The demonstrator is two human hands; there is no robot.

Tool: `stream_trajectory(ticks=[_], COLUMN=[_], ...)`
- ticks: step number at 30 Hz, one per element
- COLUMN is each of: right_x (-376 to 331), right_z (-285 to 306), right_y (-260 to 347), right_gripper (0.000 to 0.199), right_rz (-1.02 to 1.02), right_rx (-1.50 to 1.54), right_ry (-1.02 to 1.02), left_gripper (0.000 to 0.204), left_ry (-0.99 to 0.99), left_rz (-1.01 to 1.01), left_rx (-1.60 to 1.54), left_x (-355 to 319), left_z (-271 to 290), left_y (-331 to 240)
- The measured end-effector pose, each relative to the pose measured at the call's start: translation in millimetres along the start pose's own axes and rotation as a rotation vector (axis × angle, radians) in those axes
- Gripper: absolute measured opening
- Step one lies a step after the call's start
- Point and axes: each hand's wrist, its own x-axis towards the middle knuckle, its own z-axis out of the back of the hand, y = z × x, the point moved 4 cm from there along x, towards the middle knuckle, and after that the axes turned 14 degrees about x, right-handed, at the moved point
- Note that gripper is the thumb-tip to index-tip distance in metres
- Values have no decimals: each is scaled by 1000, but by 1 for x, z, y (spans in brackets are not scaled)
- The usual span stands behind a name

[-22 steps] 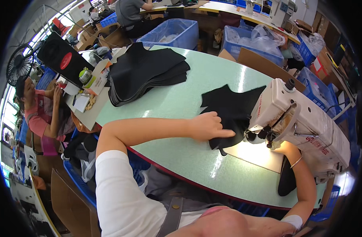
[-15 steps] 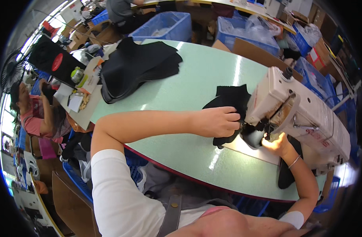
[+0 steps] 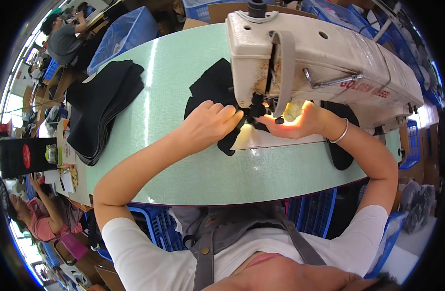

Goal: The person sews pieces of fabric together using a sewing machine.

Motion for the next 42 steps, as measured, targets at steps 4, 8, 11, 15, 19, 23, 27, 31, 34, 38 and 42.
stream_trajectory(ticks=[4,8,11,15,19,23,27,31,34,38,42], right_x=[-3,11,8,15,10,12,16,17,20,18,20], right_z=[5,6,-1,-9,-19,-16,-9,-7,-9,-14,-17], right_y=[-1,0,1,14,25,28,26,30,30,34,34], right_gripper=[10,14,16,19,31,33,27,27,29,29,27], right_rz=[-392,-541,-642,-721,-821,-865,-820,-841,-840,-846,-861], right_rx=[384,424,495,544,570,574,638,618,606,596,595], right_ry=[-19,14,-33,-31,-89,-17,-112,-73,-74,-54,-41], left_gripper=[27,32,37,43,44,42,38,34,35,39,41], left_ry=[128,20,-7,-19,-6,-86,-149,-192,-191,-209,-217], left_rz=[-115,8,165,311,329,284,257,269,277,286,297], left_rx=[248,277,170,-84,-151,-201,-205,-253,-259,-277,-296], left_x=[8,1,-1,-6,-5,-7,-6,-4,-3,-4,-3], left_z=[5,2,-2,-7,-9,-10,-11,-12,-13,-15,-14], left_y=[-19,-26,-25,-25,-24,-23,-28,-31,-31,-30,-28])
